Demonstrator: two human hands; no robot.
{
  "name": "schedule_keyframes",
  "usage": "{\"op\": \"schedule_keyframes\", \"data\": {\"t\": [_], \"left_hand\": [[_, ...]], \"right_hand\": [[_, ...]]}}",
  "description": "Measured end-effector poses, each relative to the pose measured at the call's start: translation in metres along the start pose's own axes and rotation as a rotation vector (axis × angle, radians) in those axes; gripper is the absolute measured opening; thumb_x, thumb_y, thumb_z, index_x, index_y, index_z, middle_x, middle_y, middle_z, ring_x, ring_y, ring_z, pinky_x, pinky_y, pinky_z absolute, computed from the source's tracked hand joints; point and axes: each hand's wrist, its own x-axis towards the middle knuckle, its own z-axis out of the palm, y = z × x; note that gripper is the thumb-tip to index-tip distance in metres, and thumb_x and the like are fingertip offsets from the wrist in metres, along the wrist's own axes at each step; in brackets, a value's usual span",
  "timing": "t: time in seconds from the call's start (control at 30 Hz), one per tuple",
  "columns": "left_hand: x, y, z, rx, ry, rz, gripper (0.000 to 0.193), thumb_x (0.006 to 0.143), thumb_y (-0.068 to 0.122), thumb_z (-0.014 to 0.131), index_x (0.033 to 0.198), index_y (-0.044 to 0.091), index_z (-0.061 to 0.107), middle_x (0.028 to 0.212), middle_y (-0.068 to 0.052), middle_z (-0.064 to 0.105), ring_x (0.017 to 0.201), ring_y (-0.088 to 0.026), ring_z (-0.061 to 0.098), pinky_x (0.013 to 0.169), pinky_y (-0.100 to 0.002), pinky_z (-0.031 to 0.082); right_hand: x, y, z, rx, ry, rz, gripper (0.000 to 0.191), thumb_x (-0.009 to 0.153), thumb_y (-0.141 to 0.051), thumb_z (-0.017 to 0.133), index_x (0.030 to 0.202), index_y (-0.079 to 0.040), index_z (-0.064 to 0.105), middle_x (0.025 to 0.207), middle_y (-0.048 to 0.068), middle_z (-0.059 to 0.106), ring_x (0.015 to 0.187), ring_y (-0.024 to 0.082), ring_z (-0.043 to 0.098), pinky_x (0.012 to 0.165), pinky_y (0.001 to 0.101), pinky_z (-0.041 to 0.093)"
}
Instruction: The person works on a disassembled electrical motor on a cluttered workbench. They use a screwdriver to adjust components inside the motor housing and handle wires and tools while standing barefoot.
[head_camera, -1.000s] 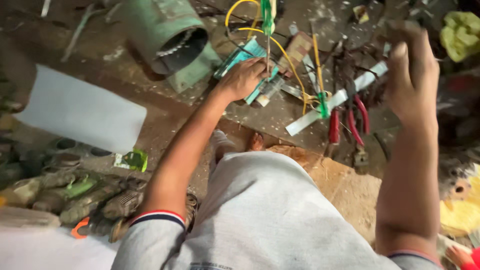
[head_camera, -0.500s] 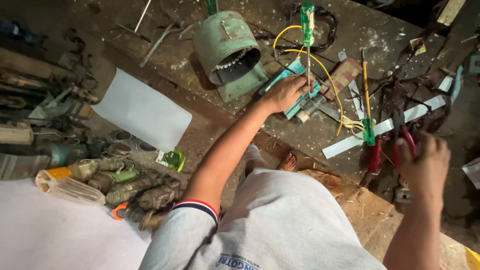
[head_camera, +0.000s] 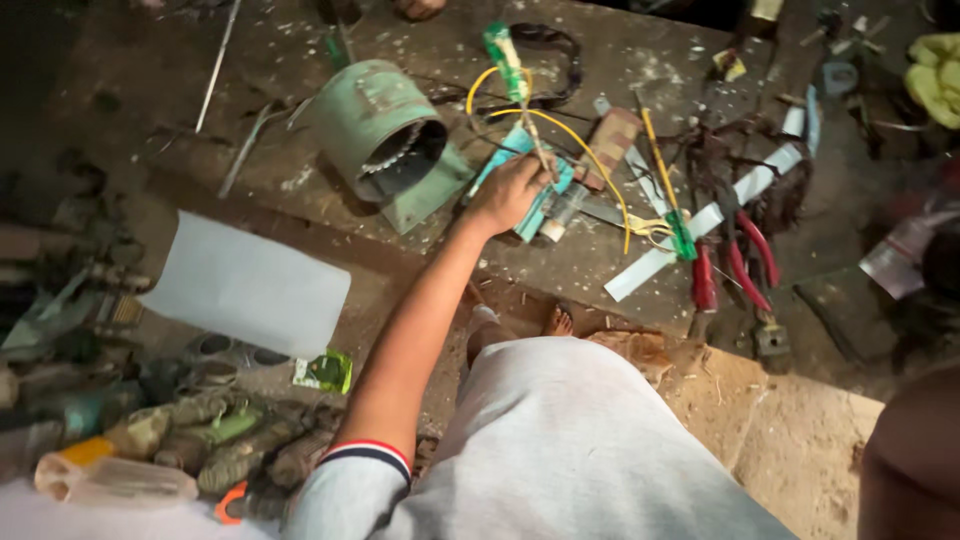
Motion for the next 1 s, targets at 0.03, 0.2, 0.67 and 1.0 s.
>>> {"op": "schedule_keyframes", "data": {"t": [0.03, 0.2, 0.67, 1.0], "left_hand": [[0.000, 0.000, -0.001, -0.003, -0.003, -0.018, 0.017, 0.104, 0.023, 0.059, 0.116, 0.011, 0.062, 0.106, -0.013, 0.072, 0.102, -0.037, 0.069, 0.084, -0.046, 0.055], [-0.001, -0.005, 0.000, 0.049, 0.029, 0.079, 0.018, 0.106, 0.023, 0.057, 0.118, 0.010, 0.060, 0.113, -0.015, 0.070, 0.106, -0.040, 0.066, 0.086, -0.047, 0.054], [-0.002, 0.003, -0.003, 0.062, -0.002, -0.003, 0.020, 0.102, 0.022, 0.060, 0.116, 0.007, 0.063, 0.110, -0.018, 0.070, 0.102, -0.041, 0.066, 0.081, -0.048, 0.053], [-0.003, 0.020, -0.014, 0.026, -0.032, 0.034, 0.017, 0.107, 0.024, 0.057, 0.115, 0.009, 0.061, 0.105, -0.011, 0.071, 0.101, -0.037, 0.068, 0.083, -0.046, 0.054]], "right_hand": [[0.001, -0.004, -0.001, -0.006, -0.006, -0.012, 0.036, 0.109, -0.032, 0.073, 0.130, -0.005, 0.061, 0.127, 0.019, 0.062, 0.117, 0.038, 0.058, 0.100, 0.0472, 0.050], [0.018, -0.013, 0.023, -0.030, 0.001, -0.035, 0.037, 0.109, -0.032, 0.074, 0.131, -0.005, 0.062, 0.126, 0.019, 0.063, 0.116, 0.037, 0.059, 0.099, 0.0467, 0.051], [0.073, 0.006, 0.022, -0.122, -0.119, -0.087, 0.039, 0.108, -0.030, 0.076, 0.132, -0.003, 0.062, 0.125, 0.019, 0.065, 0.112, 0.035, 0.063, 0.097, 0.0452, 0.053], [0.020, 0.008, -0.005, -0.017, -0.033, -0.040, 0.040, 0.107, -0.029, 0.078, 0.133, -0.002, 0.063, 0.123, 0.018, 0.066, 0.109, 0.034, 0.065, 0.096, 0.0441, 0.054]]}}
